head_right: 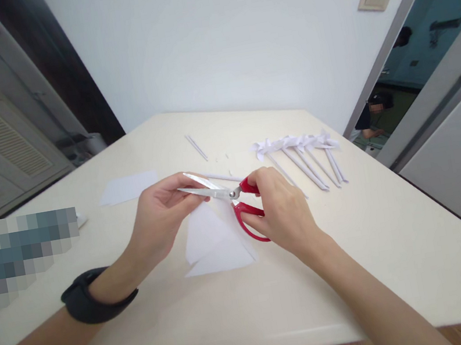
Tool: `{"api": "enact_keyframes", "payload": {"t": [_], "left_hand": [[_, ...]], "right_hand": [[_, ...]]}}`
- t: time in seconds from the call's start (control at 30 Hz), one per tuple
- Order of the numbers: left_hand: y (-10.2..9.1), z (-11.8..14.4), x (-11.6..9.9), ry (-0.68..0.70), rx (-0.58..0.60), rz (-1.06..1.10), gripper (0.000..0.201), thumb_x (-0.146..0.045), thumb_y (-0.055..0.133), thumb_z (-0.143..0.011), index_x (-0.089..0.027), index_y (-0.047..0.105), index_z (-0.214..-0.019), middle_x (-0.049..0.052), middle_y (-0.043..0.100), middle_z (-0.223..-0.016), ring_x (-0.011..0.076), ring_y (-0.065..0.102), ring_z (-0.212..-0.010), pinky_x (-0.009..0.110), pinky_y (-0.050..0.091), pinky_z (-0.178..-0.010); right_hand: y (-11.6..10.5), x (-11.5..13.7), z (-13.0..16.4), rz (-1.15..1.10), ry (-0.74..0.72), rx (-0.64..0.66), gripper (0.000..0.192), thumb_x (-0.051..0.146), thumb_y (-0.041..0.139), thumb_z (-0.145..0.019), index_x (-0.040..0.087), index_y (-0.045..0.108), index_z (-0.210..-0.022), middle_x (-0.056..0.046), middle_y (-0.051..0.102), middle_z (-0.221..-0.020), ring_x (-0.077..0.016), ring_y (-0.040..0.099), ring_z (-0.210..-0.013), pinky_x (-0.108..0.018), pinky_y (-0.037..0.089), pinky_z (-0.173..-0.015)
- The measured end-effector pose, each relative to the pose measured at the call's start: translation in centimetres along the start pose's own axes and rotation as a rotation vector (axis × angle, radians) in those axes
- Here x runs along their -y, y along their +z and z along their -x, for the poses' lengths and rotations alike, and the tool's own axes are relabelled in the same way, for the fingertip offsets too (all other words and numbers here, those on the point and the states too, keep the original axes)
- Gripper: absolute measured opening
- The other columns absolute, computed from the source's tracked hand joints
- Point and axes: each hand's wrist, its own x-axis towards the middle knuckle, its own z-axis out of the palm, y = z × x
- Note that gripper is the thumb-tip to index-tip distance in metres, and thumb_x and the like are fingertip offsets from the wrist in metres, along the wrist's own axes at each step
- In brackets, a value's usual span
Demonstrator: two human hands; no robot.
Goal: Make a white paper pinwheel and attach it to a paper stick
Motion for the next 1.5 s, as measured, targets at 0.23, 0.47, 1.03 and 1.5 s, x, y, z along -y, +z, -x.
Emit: {"api": "enact_keyframes", "payload": {"t": [0.23, 0.47, 1.03, 1.5], "left_hand": [[0.04, 0.01, 0.1, 0.016, -0.056, 0.002, 0.01, -0.009, 0.062, -0.072, -0.017, 0.065, -0.077, 0.001, 0.068, -0.082, 0.0133, 0.063, -0.075, 0.025, 0.051, -0.073], [0.29, 0.15, -0.06, 0.031, -0.056, -0.017, 0.006, -0.013, 0.062, -0.074, -0.017, 0.065, -0.078, 0.003, 0.068, -0.084, 0.0152, 0.064, -0.079, 0.026, 0.051, -0.075], [0.52, 0.31, -0.16, -0.002, -0.002, 0.073, 0.005, -0.017, 0.06, -0.078, -0.019, 0.063, -0.081, 0.002, 0.066, -0.088, 0.0154, 0.062, -0.084, 0.026, 0.049, -0.078], [0.39, 0.38, -0.78, 0.089, -0.023, -0.092, 0.005, -0.016, 0.06, -0.079, -0.018, 0.065, -0.081, 0.003, 0.065, -0.088, 0.0146, 0.06, -0.081, 0.025, 0.048, -0.077]], "right_hand": [[-0.03, 0.14, 0.05, 0.017, -0.032, -0.026, 0.028, 0.017, 0.062, -0.071, 0.023, 0.043, -0.091, -0.003, 0.061, -0.087, -0.0176, 0.058, -0.075, -0.028, 0.045, -0.058], [0.18, -0.13, 0.22, 0.061, -0.018, -0.049, 0.027, 0.021, 0.064, -0.072, 0.023, 0.042, -0.087, -0.002, 0.059, -0.08, -0.0171, 0.057, -0.069, -0.027, 0.043, -0.052], [0.68, -0.14, 0.53, 0.087, -0.045, -0.131, 0.03, 0.013, 0.059, -0.067, 0.023, 0.042, -0.09, -0.004, 0.06, -0.084, -0.0183, 0.058, -0.07, -0.028, 0.043, -0.052], [0.26, -0.19, 0.41, 0.014, -0.013, -0.058, 0.031, 0.016, 0.061, -0.066, 0.023, 0.04, -0.088, -0.002, 0.058, -0.081, -0.0165, 0.055, -0.067, -0.028, 0.044, -0.054]]}}
